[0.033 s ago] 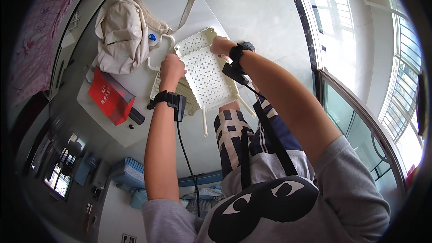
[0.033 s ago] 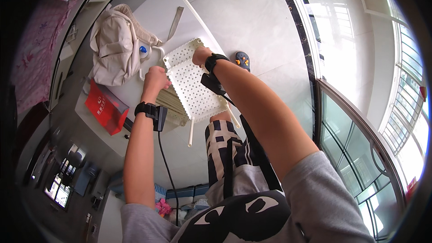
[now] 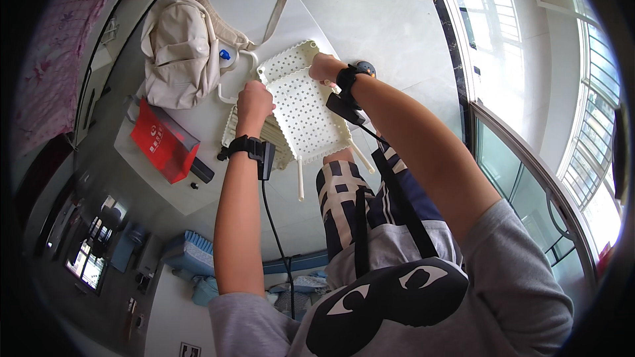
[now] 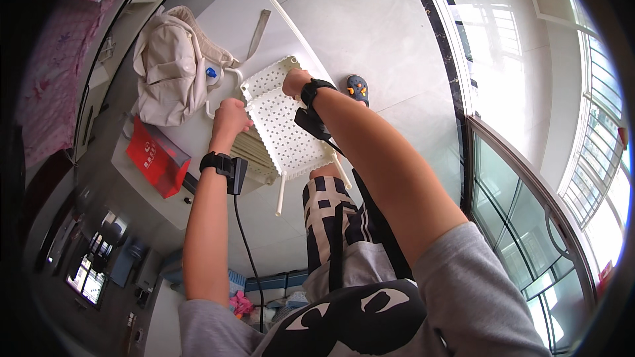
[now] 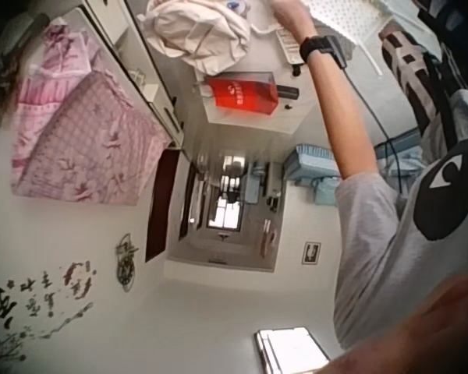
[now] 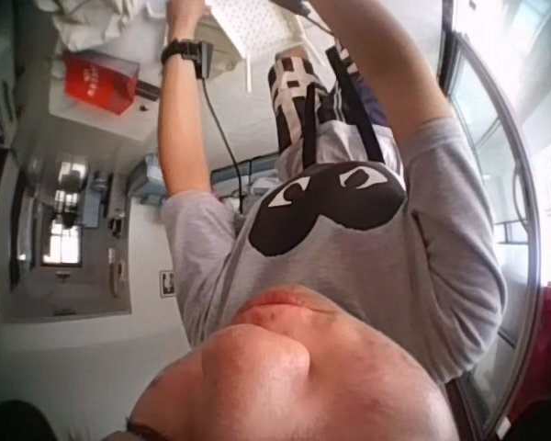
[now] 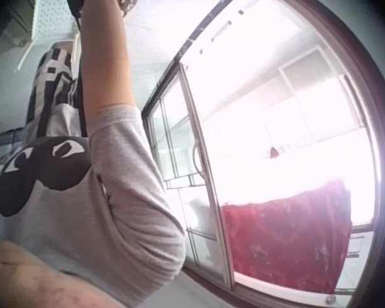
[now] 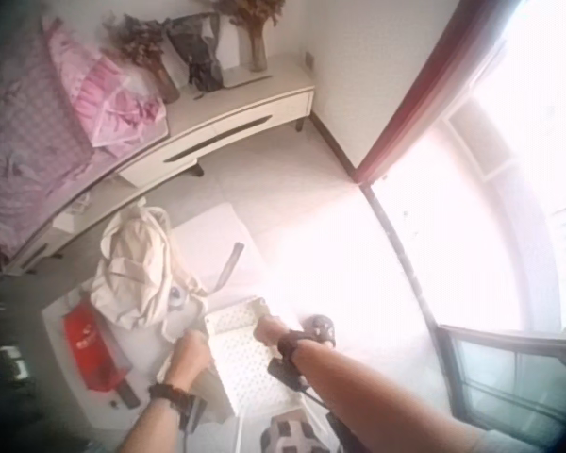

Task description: Assembling the components of a white plastic storage basket.

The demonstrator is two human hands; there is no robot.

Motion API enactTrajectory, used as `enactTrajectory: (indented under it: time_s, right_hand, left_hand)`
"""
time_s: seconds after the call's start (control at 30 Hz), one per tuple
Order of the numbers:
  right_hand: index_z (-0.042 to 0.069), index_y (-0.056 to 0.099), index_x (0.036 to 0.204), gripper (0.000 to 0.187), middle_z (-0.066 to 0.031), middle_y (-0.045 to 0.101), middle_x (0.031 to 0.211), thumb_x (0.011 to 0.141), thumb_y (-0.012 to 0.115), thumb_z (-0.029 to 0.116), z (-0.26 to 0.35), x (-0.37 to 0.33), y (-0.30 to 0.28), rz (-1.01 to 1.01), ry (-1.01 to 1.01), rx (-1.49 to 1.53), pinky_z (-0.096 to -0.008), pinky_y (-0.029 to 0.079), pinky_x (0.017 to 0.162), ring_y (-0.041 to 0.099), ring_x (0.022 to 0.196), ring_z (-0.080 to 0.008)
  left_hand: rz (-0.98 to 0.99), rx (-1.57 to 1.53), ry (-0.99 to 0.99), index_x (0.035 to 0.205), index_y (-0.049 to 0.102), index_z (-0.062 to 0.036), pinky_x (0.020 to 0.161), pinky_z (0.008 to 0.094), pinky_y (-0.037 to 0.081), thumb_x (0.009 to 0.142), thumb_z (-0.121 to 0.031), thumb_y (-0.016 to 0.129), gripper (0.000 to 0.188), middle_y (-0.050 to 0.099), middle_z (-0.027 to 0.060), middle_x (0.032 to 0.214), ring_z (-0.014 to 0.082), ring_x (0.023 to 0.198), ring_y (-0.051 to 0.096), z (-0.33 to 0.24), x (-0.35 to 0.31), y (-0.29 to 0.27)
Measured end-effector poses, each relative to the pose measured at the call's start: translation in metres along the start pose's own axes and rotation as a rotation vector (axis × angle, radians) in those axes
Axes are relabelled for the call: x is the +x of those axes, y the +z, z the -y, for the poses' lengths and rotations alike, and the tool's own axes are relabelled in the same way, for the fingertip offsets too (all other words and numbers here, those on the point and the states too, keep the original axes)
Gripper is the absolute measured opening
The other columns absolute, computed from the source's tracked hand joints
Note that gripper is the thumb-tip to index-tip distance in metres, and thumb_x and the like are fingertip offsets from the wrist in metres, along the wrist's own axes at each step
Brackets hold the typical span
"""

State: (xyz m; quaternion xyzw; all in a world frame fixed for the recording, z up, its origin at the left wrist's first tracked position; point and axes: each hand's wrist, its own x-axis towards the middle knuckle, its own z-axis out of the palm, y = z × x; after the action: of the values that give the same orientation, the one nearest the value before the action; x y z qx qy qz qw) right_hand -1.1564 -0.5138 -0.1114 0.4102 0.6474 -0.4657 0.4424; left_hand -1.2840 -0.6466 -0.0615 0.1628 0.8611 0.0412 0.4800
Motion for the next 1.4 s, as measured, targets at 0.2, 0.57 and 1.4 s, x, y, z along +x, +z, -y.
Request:
enactTrajectory:
  time_s: [0.2,0.57,1.4]
  right_hand:
    - [-0.002,0.069,0.085,0.019,-0.0128,0.07,0.079,0.077,0.056,0.011,-0.013,0.014,0.002,-0.009,0.136,0.25,-0.0322,0.054,0.072,0.069,0.076,-0.0219]
    - [-0.005,0.037,0.131,0.065,-0.0232,0.063,0.1,0.093,0.047,0.048,-0.072,-0.053,-0.012,0.371,-0.242,0.891,-0.0278,0.052,0.058,0.067,0.07,-0.0203]
    - [0.002,0.061,0.095,0.026,-0.0066,0.061,0.076,0.084,0.051,0.023,-0.122,0.001,0.141,-0.043,0.04,0.48,-0.0278,0.047,0.044,0.06,0.052,-0.0155]
  left_hand:
    - [-0.054,0.135,0.112,0.104,0.06,0.0045,0.057,0.0302,0.053,0.085,-0.007,0.044,0.028,0.067,0.0146,0.08,0.0192,0.065,0.068,0.009,-0.011,0.019]
    - [0.175,-0.356,-0.094,0.138,0.031,0.0011,0.056,0.0284,0.052,0.092,-0.007,0.043,0.048,0.062,0.0157,0.094,0.0201,0.07,0.066,0.042,-0.038,-0.026]
    - [0.098,-2.093,-0.77,0.112,0.05,0.0058,0.053,0.0195,0.048,0.097,-0.008,0.044,0.022,0.056,0.0089,0.095,0.0091,0.063,0.056,0.496,-0.304,0.07]
